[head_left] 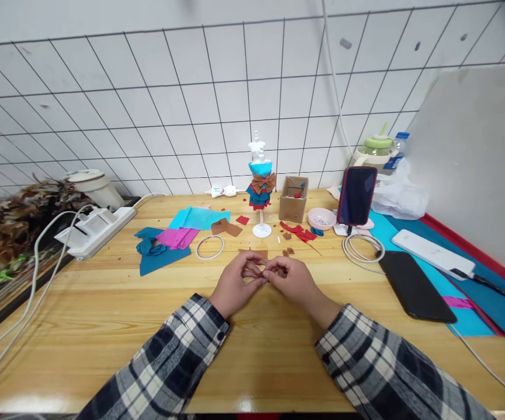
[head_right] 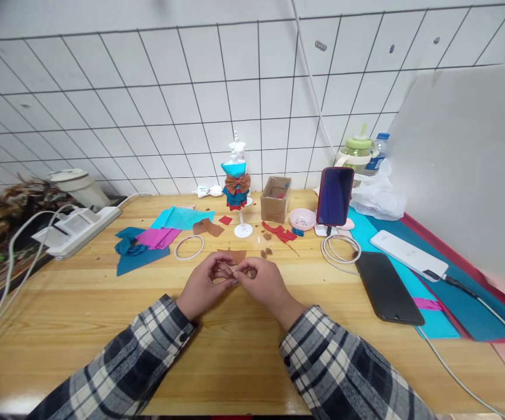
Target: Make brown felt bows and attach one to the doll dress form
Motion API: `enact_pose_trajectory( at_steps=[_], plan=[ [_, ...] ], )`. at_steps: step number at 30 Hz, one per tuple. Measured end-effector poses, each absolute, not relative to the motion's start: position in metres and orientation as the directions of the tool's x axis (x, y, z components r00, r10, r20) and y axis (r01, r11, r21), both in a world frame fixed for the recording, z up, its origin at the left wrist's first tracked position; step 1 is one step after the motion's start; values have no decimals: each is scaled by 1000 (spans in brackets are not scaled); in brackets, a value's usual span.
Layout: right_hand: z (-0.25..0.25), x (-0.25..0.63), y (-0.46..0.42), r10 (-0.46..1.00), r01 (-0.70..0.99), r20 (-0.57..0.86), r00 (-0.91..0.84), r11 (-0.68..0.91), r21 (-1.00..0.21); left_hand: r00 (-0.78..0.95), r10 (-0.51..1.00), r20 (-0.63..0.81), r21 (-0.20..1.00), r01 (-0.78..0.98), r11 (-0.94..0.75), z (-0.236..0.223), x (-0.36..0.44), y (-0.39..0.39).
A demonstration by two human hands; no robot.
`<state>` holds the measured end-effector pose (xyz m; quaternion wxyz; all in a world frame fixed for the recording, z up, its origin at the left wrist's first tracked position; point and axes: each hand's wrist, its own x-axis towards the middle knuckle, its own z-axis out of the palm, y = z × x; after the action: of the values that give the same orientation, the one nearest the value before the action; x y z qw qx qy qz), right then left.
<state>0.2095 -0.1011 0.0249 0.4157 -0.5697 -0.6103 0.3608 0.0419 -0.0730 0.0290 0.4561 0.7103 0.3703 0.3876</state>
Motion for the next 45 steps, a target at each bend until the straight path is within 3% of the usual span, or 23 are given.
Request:
enact_pose_trajectory(
  at_steps=[5,9,14,26,31,40,45],
  plan=[
    [24,212,-98,998,184,53,35,45,-982,402,898,180,960,129,-250,32,41,-71],
    [26,211,-99,997,198,60,48,49,-979,411,900,141,952,192,-237,39,40,-70],
    [28,208,-101,997,220,70,36,60,-974,409,891,197,893,299,-335,39,40,-67],
    [25,206,-100,999,75,3,41,0,-997,382,895,229,846,377,-377,34,39,-65],
    [26,205,-101,989,-93,-135,67,-129,-987,354,916,188,882,350,-316,33,43,-66],
    [28,205,-101,995,-39,-98,6,-98,-994,369,911,186,873,362,-325,37,44,-67],
    [28,203,-101,988,-151,-147,36,-140,-979,361,913,189,887,337,-317,36,46,-68]
  ],
)
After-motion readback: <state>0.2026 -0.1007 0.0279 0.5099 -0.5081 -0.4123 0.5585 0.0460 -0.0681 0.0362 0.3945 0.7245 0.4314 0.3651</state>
